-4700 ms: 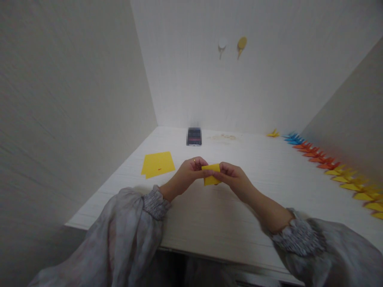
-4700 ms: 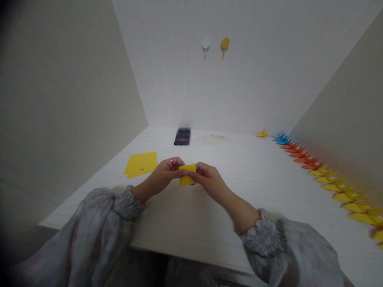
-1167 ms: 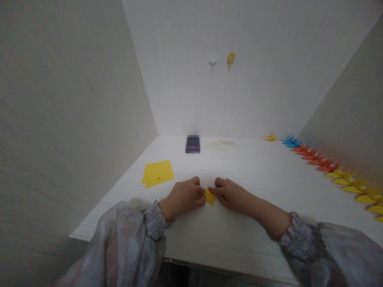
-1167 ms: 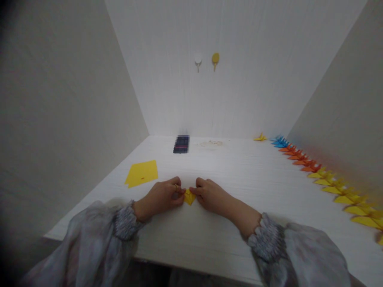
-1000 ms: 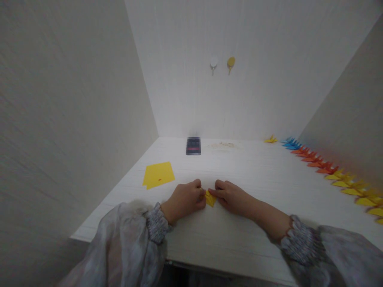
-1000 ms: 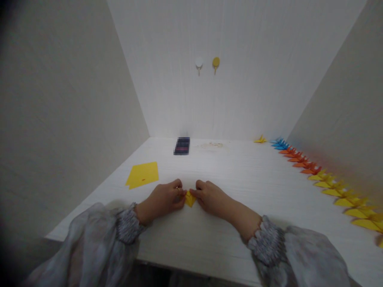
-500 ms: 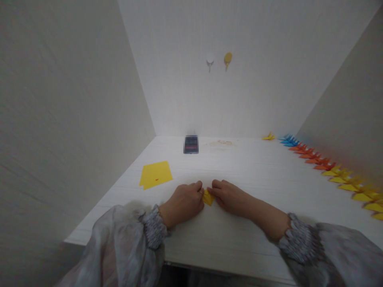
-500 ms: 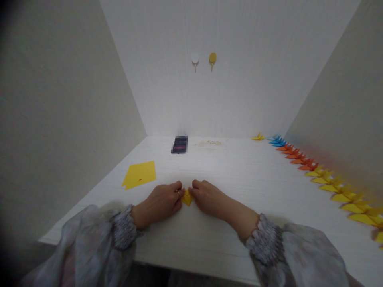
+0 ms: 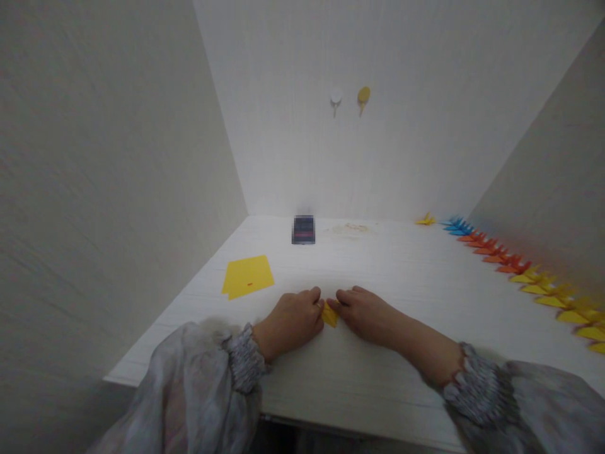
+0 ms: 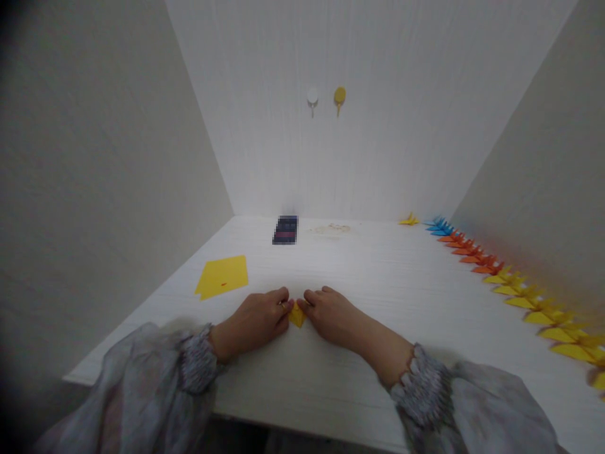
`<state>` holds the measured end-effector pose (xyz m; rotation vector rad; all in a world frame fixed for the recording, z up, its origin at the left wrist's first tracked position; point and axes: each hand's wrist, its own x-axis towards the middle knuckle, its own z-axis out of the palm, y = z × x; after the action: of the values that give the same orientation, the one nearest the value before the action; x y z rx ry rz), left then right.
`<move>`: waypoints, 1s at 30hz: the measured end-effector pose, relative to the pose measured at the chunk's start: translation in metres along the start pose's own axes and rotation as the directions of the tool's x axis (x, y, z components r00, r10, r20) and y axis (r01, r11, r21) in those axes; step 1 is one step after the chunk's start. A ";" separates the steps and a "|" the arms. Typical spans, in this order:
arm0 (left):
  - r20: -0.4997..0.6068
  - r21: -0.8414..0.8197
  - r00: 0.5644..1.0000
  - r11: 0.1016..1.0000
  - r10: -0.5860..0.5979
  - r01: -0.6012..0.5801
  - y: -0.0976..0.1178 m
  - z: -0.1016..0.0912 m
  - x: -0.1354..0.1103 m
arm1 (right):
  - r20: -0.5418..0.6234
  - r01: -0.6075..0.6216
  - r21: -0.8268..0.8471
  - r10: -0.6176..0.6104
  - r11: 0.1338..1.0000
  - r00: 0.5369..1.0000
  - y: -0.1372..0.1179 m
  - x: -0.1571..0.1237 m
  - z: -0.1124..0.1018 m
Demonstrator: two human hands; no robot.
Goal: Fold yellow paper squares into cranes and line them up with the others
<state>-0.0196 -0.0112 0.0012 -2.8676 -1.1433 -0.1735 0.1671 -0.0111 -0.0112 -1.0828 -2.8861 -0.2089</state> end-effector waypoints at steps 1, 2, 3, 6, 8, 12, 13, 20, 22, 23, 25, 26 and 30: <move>-0.001 -0.004 1.000 1.000 -0.008 0.008 0.000 0.000 0.000 | 0.000 -0.008 0.007 0.008 1.000 1.000 -0.001 0.000 -0.001; -0.001 -0.013 1.000 1.000 -0.021 0.021 -0.001 0.000 0.000 | 0.002 -0.017 0.017 0.017 1.000 1.000 -0.002 -0.001 -0.002; 0.004 -0.030 0.999 0.999 -0.032 0.032 -0.002 0.001 0.000 | 0.008 -0.030 0.030 0.030 0.999 1.000 -0.003 -0.002 -0.003; 0.013 -0.129 0.998 0.990 -0.062 0.063 -0.005 0.002 0.000 | 0.010 -0.104 0.085 0.103 0.991 0.995 -0.005 -0.005 -0.007; 0.014 -0.228 0.996 0.970 -0.085 0.086 -0.008 0.002 0.002 | -0.006 -0.145 0.151 0.148 0.978 0.989 -0.004 -0.008 -0.009; 0.044 -0.384 0.978 0.901 -0.201 0.203 -0.008 0.003 0.006 | -0.045 -0.190 0.350 0.219 0.917 0.975 0.001 -0.008 -0.008; 0.055 -0.415 0.975 0.883 -0.217 0.220 -0.008 0.002 0.007 | -0.054 -0.196 0.408 0.238 0.892 0.970 0.001 -0.007 -0.007; -0.024 -0.545 0.962 0.811 -0.271 0.215 -0.004 0.001 0.008 | -0.154 -0.201 0.596 0.356 0.778 0.922 0.000 0.005 0.002; -0.015 -0.585 0.957 0.779 -0.289 0.226 -0.004 0.002 0.010 | -0.158 -0.218 0.606 0.385 0.765 0.909 -0.002 0.007 0.001; -0.008 -0.612 0.952 0.754 -0.307 0.238 -0.005 0.003 0.012 | -0.154 -0.235 0.624 0.411 0.746 0.898 -0.004 0.009 0.001; 0.014 -0.702 0.937 0.664 -0.350 0.258 -0.005 0.004 0.016 | -0.139 -0.260 0.698 0.483 0.667 0.865 -0.006 0.013 -0.002; 0.021 -0.758 0.931 0.601 -0.365 0.252 -0.006 0.005 0.018 | -0.137 -0.257 0.747 0.520 0.613 0.843 -0.007 0.015 -0.003; 0.011 -0.958 0.854 0.240 -0.520 0.158 -0.006 0.000 0.023 | -0.196 -0.106 0.908 0.636 0.405 0.746 -0.012 0.028 -0.006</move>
<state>-0.0070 0.0089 0.0037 -2.9833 -2.1113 -1.8988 0.1381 -0.0031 -0.0038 -1.1456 -1.6882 0.7839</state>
